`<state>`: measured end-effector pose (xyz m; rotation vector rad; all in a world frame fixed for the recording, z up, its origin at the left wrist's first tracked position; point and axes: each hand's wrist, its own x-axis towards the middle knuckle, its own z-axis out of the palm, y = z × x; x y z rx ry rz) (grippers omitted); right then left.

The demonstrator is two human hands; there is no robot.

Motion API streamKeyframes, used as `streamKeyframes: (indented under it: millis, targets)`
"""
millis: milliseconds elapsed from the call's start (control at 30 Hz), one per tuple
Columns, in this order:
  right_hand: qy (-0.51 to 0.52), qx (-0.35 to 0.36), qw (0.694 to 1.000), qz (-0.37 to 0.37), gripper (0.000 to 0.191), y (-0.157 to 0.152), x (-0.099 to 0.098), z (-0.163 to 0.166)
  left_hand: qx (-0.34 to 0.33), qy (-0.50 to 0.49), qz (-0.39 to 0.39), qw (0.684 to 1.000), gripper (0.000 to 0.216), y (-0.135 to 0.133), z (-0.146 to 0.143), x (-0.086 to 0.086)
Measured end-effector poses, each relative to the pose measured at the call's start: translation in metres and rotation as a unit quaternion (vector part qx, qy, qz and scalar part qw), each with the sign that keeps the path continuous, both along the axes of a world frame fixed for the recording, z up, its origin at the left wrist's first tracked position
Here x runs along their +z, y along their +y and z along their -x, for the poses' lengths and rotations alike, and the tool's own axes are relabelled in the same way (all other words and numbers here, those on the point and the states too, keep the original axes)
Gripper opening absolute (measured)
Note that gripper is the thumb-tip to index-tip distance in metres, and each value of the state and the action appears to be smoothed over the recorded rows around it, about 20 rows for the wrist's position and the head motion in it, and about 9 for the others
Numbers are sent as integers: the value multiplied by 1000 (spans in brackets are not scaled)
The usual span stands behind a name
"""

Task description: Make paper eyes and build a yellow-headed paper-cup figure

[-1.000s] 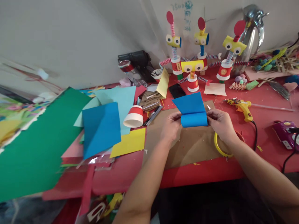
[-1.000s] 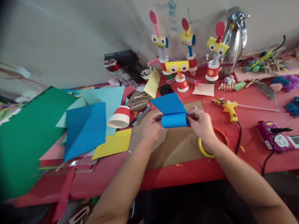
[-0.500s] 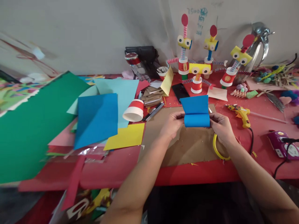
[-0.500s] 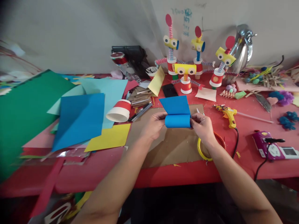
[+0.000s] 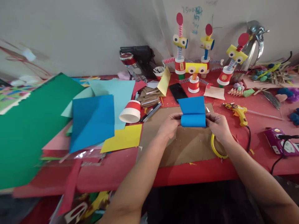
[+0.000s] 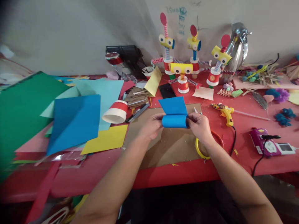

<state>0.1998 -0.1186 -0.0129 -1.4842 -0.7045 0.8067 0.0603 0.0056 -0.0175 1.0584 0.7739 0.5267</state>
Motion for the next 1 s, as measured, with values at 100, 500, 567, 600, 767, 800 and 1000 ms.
streamKeyframes:
  millis: [100, 500, 567, 600, 767, 800, 1000]
  targets:
    - [38, -1, 999, -3, 30, 1, 3, 1, -5, 11, -7, 1000, 16, -1, 1, 1]
    - [75, -9, 997, 7, 29, 2, 3, 1, -23, -35, -27, 999, 23, 1, 2, -4]
    - [50, -8, 999, -20, 23, 1, 4, 1, -38, -30, -26, 998, 22, 1, 3, -5]
    - [38, -6, 999, -36, 20, 0, 4, 1, -44, -24, -23, 998, 21, 1, 3, -4]
    - [30, 5, 999, -37, 20, -1, 5, -1, -46, -28, -26, 998, 21, 1, 4, -1]
    - [35, 5, 999, -31, 21, -2, 5, -2, -42, -38, -33, 998, 22, 2, 4, 0]
    - [50, 12, 997, -53, 14, 0, 7, 1, -36, -36, -61, 997, 17, 3, 5, 0]
